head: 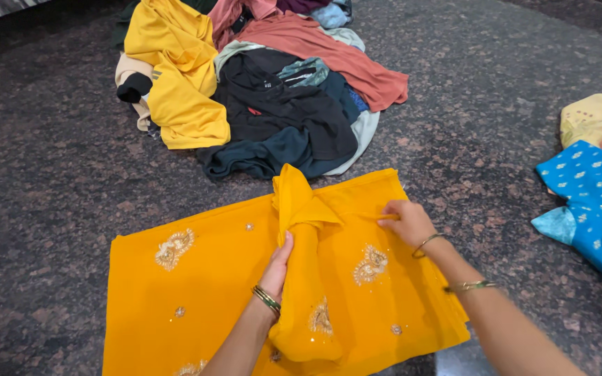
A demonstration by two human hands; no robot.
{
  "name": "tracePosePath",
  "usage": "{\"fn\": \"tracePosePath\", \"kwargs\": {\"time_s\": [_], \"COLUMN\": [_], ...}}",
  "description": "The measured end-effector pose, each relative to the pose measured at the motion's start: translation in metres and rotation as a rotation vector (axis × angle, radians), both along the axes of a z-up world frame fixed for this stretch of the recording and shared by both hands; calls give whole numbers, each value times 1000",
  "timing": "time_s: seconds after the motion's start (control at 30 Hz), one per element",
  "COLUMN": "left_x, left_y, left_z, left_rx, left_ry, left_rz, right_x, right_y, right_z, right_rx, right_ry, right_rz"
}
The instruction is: The person folds a yellow garment with embellishments on the floor, smoothing and aligning the fabric before stacking it with other folded clothes. They then pick up a white and orange patterned cloth and begin folding it.
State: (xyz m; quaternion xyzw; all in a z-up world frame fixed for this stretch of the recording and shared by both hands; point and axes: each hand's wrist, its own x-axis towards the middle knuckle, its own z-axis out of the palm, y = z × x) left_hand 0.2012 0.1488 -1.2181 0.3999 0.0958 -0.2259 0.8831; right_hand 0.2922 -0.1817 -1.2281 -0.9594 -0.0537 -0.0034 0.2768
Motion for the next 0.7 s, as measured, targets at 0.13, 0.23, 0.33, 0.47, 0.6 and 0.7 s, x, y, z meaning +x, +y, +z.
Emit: {"fn": "tracePosePath", "kwargs": {"time_s": [0.13, 0.23, 0.33, 0.47, 0.6, 0.7], "left_x": [0, 7, 9, 9, 9, 12], "left_y": [-2, -16, -24, -16, -24, -48], "left_z": [24, 36, 41, 37, 25, 16], "left_rx": [125, 71, 10, -80, 142, 256], "left_ry": [1, -46, -37, -39, -19, -214], "left_rz": [41, 77, 121, 120, 169, 119], "right_x": [33, 45, 25, -51, -81, -49], "right_y": [-1, 15, 49, 110, 161, 153], "right_z": [15, 26, 20, -15, -47, -51], "right_rx": [-71, -66, -25, 265, 808, 1026], "right_ry": [-98, -401, -635, -286, 238, 282], "right_rz": [-76, -121, -165, 111, 277, 103]}}
